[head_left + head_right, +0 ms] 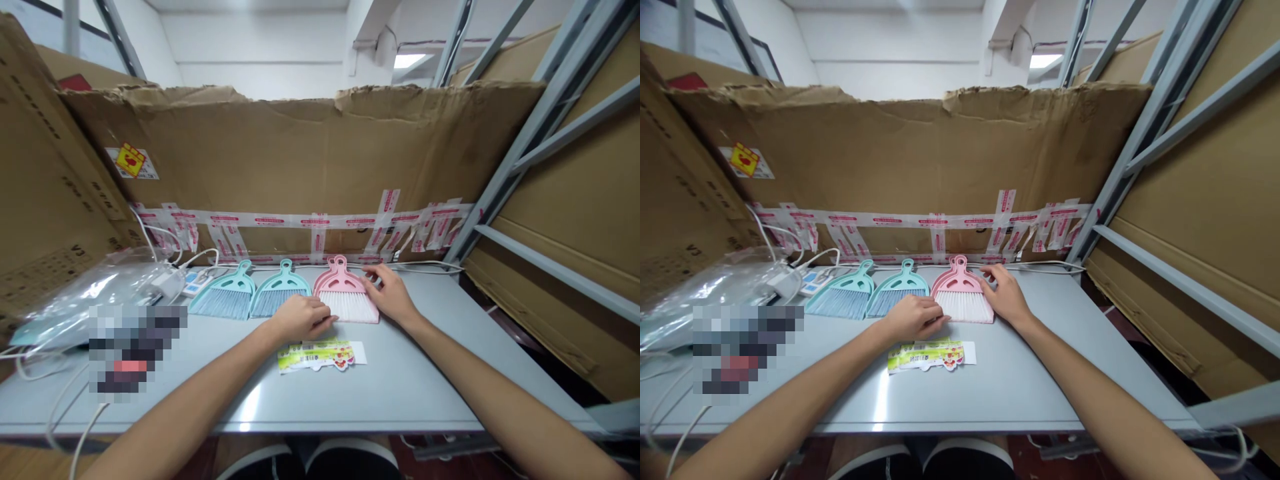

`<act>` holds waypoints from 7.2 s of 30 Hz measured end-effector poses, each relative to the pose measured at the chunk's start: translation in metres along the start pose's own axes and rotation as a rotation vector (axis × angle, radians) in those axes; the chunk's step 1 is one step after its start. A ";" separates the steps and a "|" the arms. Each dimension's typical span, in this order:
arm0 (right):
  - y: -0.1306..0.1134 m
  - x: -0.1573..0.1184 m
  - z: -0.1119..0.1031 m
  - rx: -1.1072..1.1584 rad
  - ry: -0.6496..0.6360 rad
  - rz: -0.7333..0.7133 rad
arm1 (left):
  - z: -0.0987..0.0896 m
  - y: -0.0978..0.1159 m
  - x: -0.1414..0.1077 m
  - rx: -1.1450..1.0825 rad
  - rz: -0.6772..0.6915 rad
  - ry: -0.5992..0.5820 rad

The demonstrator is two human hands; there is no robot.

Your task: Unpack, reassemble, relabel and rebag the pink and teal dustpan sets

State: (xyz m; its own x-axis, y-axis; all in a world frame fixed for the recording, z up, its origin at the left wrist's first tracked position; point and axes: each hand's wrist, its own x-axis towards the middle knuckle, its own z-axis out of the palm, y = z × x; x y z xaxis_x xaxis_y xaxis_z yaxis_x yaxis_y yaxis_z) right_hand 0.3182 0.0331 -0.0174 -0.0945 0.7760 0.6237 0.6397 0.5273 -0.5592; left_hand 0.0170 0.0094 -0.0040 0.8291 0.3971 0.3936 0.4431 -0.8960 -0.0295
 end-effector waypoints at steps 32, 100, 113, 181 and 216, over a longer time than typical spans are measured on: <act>-0.054 -0.023 -0.024 0.496 -1.143 -0.066 | 0.003 -0.001 0.001 0.010 -0.112 0.043; -0.051 -0.014 -0.041 0.538 -0.913 0.501 | 0.006 0.011 -0.002 -0.165 -0.035 0.119; -0.043 -0.017 -0.029 0.405 -0.892 0.550 | 0.012 0.002 -0.006 -0.097 0.038 0.000; -0.078 -0.035 -0.018 0.050 -0.799 -0.305 | 0.006 0.001 0.005 0.001 -0.164 0.242; -0.108 0.007 0.026 0.692 -0.445 0.287 | -0.062 -0.032 -0.024 -0.685 -0.768 0.258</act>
State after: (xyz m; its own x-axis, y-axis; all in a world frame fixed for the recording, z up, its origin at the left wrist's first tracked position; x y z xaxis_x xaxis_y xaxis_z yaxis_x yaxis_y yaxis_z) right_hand 0.2291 -0.0091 0.0336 -0.3828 0.8980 0.2170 0.0910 0.2704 -0.9584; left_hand -0.0387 0.0164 0.0449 0.2751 0.9221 0.2720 0.4639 -0.3751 0.8025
